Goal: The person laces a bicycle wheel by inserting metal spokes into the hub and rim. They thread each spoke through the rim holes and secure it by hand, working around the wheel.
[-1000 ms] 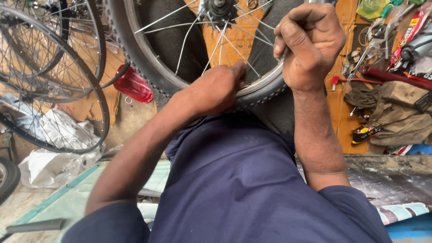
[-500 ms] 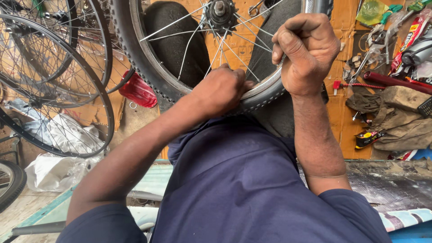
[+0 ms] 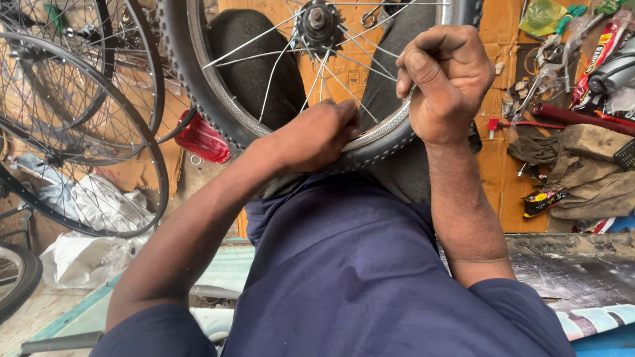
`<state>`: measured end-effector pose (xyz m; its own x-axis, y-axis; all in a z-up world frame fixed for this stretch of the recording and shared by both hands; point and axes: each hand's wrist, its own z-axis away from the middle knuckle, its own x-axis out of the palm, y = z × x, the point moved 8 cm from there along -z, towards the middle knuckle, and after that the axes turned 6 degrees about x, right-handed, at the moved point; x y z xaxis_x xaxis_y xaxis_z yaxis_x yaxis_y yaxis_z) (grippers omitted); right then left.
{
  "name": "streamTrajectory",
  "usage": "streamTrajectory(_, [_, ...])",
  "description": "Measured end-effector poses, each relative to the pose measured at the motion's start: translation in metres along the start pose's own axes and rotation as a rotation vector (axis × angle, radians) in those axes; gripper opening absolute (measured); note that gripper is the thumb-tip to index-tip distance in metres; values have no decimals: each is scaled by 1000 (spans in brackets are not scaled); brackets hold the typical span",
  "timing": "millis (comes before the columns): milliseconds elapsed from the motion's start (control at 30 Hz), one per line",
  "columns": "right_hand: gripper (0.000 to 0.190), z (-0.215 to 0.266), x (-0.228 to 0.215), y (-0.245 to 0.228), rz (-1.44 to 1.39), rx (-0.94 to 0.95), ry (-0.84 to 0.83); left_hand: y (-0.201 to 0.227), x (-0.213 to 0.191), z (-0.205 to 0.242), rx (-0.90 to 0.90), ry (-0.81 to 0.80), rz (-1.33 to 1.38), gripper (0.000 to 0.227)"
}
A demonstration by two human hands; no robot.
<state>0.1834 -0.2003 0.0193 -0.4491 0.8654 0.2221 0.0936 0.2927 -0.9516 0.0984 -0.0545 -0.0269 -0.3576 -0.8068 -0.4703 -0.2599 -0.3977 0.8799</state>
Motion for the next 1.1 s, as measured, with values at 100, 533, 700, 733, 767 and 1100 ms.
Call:
streamTrajectory(100, [6,-2,1,-1,34,-26,-5,2,7,-3,-39,20,-167,25])
streamTrajectory(533, [6,-2,-4,-6,43,-7,29,55,-66,71,-115,575,-102,27])
streamTrajectory(700, [6,-3,0,-8,70,-9,41,21,-81,68,-229,767,-406,19])
streamTrajectory(733, [6,1,0,-9,101,-18,41,13,-72,66,-273,761,-350,19])
streamTrajectory(767, [6,5,2,-9,132,-27,42,12,-64,61,-285,744,-400,20])
streamTrajectory(1100, [16,-7,41,-31,888,-143,40,5,-47,25,-334,843,-76,29])
